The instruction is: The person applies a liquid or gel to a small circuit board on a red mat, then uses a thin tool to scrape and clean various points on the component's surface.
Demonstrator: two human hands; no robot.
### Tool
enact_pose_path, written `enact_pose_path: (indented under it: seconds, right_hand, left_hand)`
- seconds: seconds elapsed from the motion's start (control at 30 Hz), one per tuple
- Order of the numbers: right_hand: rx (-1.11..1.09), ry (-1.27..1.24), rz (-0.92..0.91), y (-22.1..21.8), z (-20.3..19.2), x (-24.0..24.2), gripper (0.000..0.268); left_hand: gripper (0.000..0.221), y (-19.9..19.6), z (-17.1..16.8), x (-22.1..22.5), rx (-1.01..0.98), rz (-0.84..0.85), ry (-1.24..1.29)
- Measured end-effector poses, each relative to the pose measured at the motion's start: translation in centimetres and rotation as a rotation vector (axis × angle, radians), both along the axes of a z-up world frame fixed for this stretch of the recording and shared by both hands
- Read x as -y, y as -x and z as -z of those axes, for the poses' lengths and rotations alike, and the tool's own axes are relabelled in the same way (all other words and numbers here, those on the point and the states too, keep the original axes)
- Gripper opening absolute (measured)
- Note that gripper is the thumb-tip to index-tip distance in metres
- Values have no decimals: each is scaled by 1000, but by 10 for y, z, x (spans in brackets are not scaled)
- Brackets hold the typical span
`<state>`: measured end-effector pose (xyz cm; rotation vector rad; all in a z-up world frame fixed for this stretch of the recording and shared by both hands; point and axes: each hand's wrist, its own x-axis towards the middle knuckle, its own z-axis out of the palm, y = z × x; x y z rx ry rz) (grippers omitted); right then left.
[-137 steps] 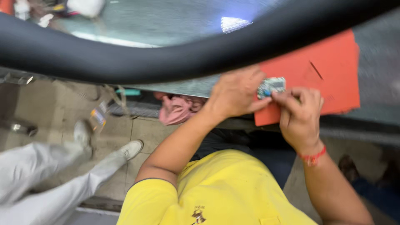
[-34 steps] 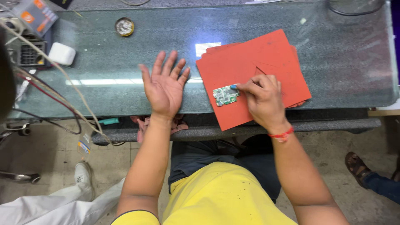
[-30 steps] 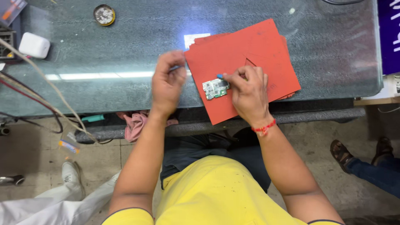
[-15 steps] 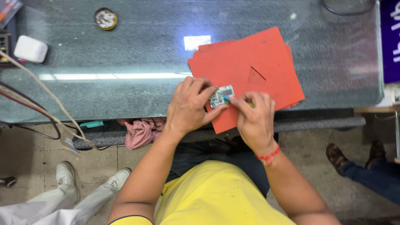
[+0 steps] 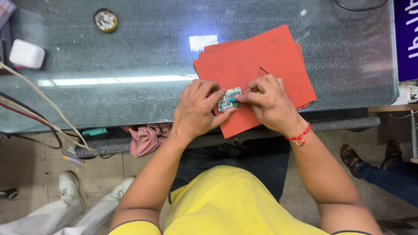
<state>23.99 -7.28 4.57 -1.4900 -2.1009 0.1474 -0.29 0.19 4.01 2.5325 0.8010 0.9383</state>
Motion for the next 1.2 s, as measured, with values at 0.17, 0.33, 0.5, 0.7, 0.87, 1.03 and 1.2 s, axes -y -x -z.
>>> enact_pose_path:
  seconds: [0.17,0.33,0.5,0.7,0.87,1.03,1.2]
  right_hand:
    - [-5,-7,-57,-14,-3,-20,22]
    - [27,-26,-87,-12,-9,-29,26]
    - [29,-43,-167,4,-10,-21,24]
    - [34,-59,-39,22,-1,-15,20]
    - [-55,-10,53,13,0,-15,24]
    - [-60,-5,19,32,5,-7,20]
    - [-39,1,5,16,-3,-11,23]
  left_hand:
    - [46,2,3,3,32,-34,-80]
    - [47,1,8,2,-1,-6,-48]
    - [48,1,9,1,-2,-4,-65]
    - [49,1,8,1,-4,-5,-79]
    - [48,2,9,1,-13,-4,-86]
    - [47,-1,7,3,-5,-7,-69]
    - [47,4,10,4,5,-7,-63]
